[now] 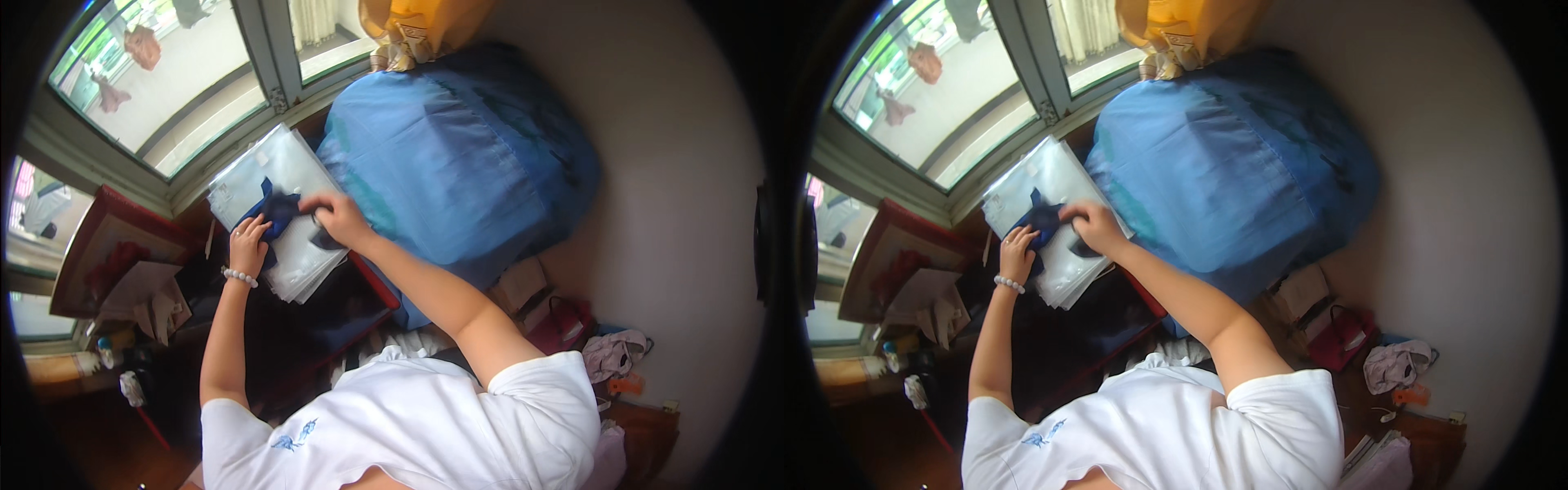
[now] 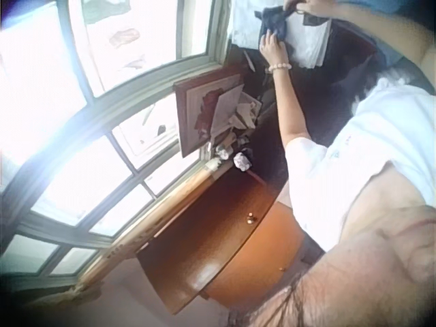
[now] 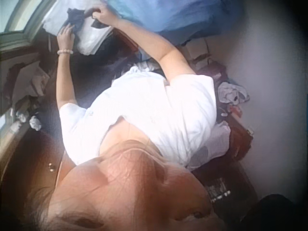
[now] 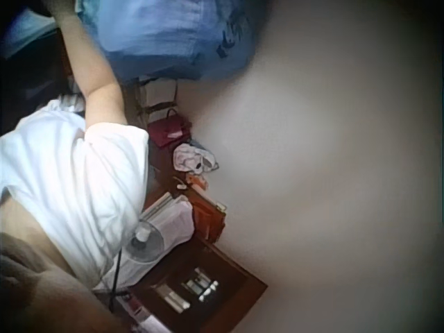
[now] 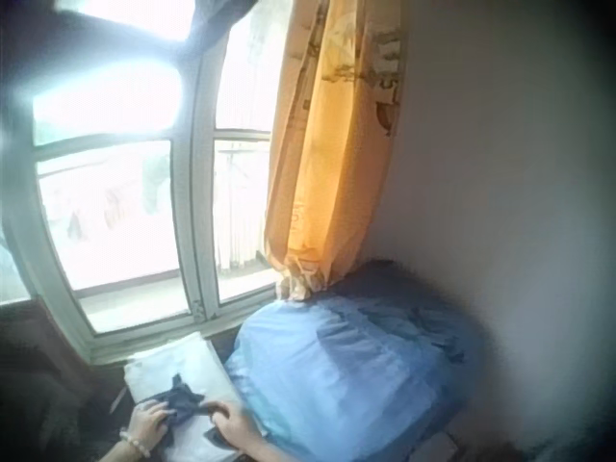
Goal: The person spreads a floral sheet over a bed, then wipes the wooden headboard and a chair with a blue cloth. They move a backpack and wipe a bedside table, followed by wiping a desk surface and organizing items on it.
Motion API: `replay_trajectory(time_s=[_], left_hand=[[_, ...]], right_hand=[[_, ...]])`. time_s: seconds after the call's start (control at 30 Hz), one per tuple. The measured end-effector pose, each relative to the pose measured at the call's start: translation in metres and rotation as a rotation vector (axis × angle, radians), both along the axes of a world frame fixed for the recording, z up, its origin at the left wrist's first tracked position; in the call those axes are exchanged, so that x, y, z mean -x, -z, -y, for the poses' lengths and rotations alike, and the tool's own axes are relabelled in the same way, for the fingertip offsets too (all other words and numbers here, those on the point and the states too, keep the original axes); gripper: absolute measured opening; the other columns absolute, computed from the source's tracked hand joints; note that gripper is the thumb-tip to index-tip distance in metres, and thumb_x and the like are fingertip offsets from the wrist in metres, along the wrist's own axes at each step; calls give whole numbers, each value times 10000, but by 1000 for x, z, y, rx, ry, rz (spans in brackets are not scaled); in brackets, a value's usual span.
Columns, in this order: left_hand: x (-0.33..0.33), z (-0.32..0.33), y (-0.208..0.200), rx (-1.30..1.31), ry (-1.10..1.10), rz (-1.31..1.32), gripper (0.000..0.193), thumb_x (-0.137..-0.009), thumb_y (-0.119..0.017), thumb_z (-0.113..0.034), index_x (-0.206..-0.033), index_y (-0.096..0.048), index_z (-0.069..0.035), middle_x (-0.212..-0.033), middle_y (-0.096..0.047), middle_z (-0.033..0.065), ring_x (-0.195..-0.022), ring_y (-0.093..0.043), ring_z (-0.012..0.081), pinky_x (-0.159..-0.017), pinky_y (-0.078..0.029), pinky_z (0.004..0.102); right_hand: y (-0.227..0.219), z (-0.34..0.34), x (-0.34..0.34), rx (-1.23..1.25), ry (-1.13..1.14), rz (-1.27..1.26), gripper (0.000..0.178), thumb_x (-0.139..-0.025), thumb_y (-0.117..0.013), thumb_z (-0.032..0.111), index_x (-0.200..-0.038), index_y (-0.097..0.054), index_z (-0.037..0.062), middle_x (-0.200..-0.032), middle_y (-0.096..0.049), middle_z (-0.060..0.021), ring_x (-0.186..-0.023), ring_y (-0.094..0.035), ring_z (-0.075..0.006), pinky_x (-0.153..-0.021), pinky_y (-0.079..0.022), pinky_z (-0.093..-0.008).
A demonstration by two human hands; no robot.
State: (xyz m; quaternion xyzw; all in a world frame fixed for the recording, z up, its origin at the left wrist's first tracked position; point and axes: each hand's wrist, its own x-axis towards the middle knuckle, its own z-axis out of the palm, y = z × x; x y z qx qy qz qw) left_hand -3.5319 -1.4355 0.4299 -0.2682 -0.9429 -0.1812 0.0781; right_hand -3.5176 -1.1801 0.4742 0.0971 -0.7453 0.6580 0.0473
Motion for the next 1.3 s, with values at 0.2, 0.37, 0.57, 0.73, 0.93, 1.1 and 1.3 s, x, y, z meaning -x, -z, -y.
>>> replay_trajectory(time_s=[0.2, 0.37, 0.57, 0.73, 0.93, 1.1, 1.3], left_hand=[[1, -7, 4, 71, -15, -11, 508, -649, -651, -22, -1141, -625, -144, -1292, -567, 27, -1195, -497, 240, -999, -373, 395], [30, -30, -11, -76, 123, -134, 332, -662, -671, -77, -990, -641, -114, -1149, -646, 29, -1033, -592, 240, -840, -483, 374], [-49, -108, 5, -52, 417, 23, 349, -723, -687, -216, -1045, -631, -92, -1273, -565, 27, -1099, -537, 241, -870, -467, 355], [-49, -61, -5, 93, 124, 147, 495, -657, -717, -142, -1139, -605, -128, -1277, -565, -4, -1151, -499, 190, -922, -413, 347], [-16, 7, -7, 38, -311, -206, 308, -600, -661, -76, -906, -632, -101, -1160, -625, 29, -944, -569, 235, -739, -459, 373], [-69, -23, 12, -73, -119, -215, 208, -623, -661, -127, -829, -630, -127, -1181, -623, 20, -945, -563, 210, -736, -452, 352], [-148, -47, 11, -115, -68, 101, 227, -747, -622, -153, -966, -661, -109, -1168, -636, 23, -984, -565, 242, -763, -490, 356]], right_hand=[[29, 33, 116, -536, -370, -319, 457, -701, -499, -6, -1133, -628, 63, -1250, -562, -148, -1210, -486, -306, -1057, -348, -354], [85, 37, 180, -499, -522, -295, 461, -670, -481, -14, -1092, -665, 23, -1216, -585, -206, -1177, -522, -334, -1044, -384, -360], [49, 44, 159, -544, -704, -23, 478, -766, -479, -24, -1225, -584, 59, -1405, -442, -160, -1352, -332, -322, -1130, -245, -374], [72, 27, 164, -692, -697, -135, 496, -803, -474, 8, -1276, -544, 137, -1474, -361, -108, -1407, -232, -320, -1132, -153, -505], [69, 37, 157, -679, -664, -122, 500, -796, -461, -36, -1265, -541, 119, -1474, -365, -106, -1416, -225, -295, -1146, -141, -449], [64, 31, 155, -713, -646, -192, 517, -780, -454, -42, -1265, -535, 117, -1475, -361, -88, -1415, -227, -296, -1144, -136, -468], [81, 30, 156, -772, -626, -268, 524, -765, -446, -15, -1272, -512, 103, -1457, -364, -124, -1405, -242, -301, -1141, -159, -459]])
